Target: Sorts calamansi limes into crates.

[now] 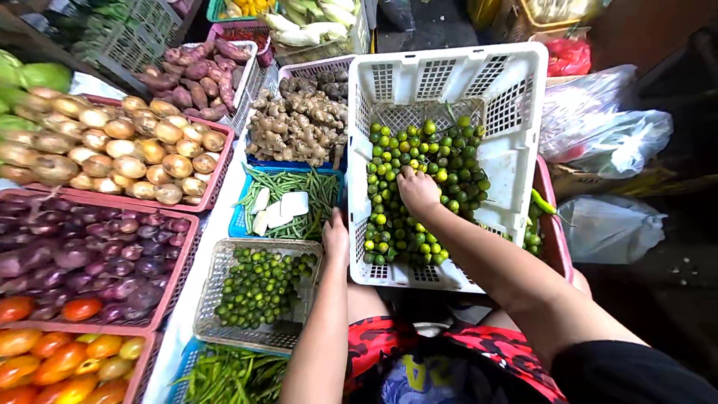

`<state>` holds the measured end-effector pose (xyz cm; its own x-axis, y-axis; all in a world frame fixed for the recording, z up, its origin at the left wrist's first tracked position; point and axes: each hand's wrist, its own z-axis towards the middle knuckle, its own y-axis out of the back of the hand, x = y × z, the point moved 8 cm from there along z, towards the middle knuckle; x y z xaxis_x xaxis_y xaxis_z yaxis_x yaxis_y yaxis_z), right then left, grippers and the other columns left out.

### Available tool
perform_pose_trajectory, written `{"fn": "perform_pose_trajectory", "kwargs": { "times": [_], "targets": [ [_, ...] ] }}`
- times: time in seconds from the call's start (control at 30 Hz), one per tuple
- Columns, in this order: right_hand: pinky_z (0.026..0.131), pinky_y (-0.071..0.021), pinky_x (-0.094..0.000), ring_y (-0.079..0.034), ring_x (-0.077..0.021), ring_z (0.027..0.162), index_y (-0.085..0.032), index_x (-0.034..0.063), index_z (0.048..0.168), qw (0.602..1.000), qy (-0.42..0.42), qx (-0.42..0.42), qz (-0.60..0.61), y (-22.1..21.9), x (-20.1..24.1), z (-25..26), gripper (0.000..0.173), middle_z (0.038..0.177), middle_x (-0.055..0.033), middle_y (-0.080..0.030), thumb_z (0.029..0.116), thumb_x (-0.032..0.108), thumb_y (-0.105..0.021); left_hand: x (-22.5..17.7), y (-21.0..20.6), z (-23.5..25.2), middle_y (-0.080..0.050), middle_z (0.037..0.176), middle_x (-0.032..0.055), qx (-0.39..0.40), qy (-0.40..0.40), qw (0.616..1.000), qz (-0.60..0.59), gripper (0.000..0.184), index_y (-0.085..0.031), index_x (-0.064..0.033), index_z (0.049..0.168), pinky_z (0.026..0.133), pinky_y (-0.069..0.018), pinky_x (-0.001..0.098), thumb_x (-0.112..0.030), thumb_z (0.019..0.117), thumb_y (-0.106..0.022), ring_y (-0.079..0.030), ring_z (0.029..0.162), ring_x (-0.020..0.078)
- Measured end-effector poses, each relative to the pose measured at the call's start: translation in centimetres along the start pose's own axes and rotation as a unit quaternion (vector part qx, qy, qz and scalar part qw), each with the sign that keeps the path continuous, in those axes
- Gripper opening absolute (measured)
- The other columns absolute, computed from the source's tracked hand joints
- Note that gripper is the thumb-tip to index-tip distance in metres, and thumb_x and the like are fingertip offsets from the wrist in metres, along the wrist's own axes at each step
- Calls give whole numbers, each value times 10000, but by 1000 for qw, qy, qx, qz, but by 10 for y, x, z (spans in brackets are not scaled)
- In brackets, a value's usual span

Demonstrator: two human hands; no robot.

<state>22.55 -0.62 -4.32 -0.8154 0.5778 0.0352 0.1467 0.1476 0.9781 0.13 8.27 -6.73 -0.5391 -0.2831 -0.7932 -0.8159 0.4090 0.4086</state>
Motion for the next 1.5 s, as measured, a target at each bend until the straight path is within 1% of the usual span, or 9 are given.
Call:
{"fn": "perform_pose_trajectory", "kwargs": {
  "times": [0.17,0.3,0.47,0.6,0.8,1.03,1.13,1.23,1.5],
  "targets": [
    [921,-547,-560,-600,-469,1168,-584,-61,1325,1000,-10,14,-24,-2,15,-2,373,1409,-288,-503,953,-84,-571,18,-9,15,-700,1163,176,79,-70,984,143,434,-630,-55,1279,990,-534,496,-416,1089,-482,-676,1110,283],
    [918,-572,-531,-623,-424,1183,-603,-9,1223,994,25,-74,72,-1,5,-5,273,1365,-225,-563,965,-88,-564,14,-10,15,-725,1120,163,54,-64,964,252,365,-694,-88,1205,964,-540,528,-384,1057,-540,-687,1100,310],
    [885,-584,-532,-671,-403,1126,-566,44,1319,991,21,-89,101,5,-1,1,316,1362,-178,-604,1024,-40,-492,11,-6,13,-733,1087,152,36,-44,964,260,387,-715,-109,1155,933,-547,540,-433,1056,-527,-695,1080,309],
    [892,-568,-575,-654,-419,1154,-521,188,1517,994,53,-31,93,3,2,6,545,1513,-110,-533,1022,-39,-479,8,-5,11,-733,1100,155,37,-43,963,262,368,-717,-104,1155,943,-546,536,-407,1058,-533,-694,1091,308],
    [887,-579,-566,-661,-416,1136,-665,74,1245,989,138,-1,55,-4,4,9,322,1608,-96,-420,987,-69,-533,7,-6,12,-737,1092,149,33,-48,959,277,307,-721,-99,1148,940,-550,528,-339,1047,-559,-698,1086,301],
    [919,-576,-578,-683,-376,1139,-708,113,1239,983,152,-4,103,2,-4,24,407,1528,-64,-534,960,-103,-505,3,-4,8,-738,1088,152,27,-38,957,287,441,-723,-112,1148,926,-552,537,-480,1060,-497,-700,1081,308],
    [931,-571,-574,-669,-386,1165,-648,145,1345,980,128,-64,142,0,-6,19,473,1450,-117,-590,970,-93,-485,0,-4,6,-735,1085,157,28,-46,953,298,501,-719,-109,1145,918,-555,533,-531,1063,-461,-702,1077,312],
    [980,-546,-588,-608,-412,1264,-502,207,1518,983,113,-33,139,0,-4,20,598,1487,-155,-544,987,-70,-497,4,-4,7,-735,1079,158,33,-36,955,293,450,-716,-106,1141,915,-553,545,-483,1061,-484,-700,1073,321],
    [999,-535,-567,-579,-421,1271,-636,112,1307,975,206,29,80,1,2,19,417,1484,-142,-534,963,-101,-538,7,-5,12,-739,1059,158,30,-40,959,280,530,-728,-105,1118,909,-556,549,-562,1048,-470,-705,1057,321]
  ]
}}
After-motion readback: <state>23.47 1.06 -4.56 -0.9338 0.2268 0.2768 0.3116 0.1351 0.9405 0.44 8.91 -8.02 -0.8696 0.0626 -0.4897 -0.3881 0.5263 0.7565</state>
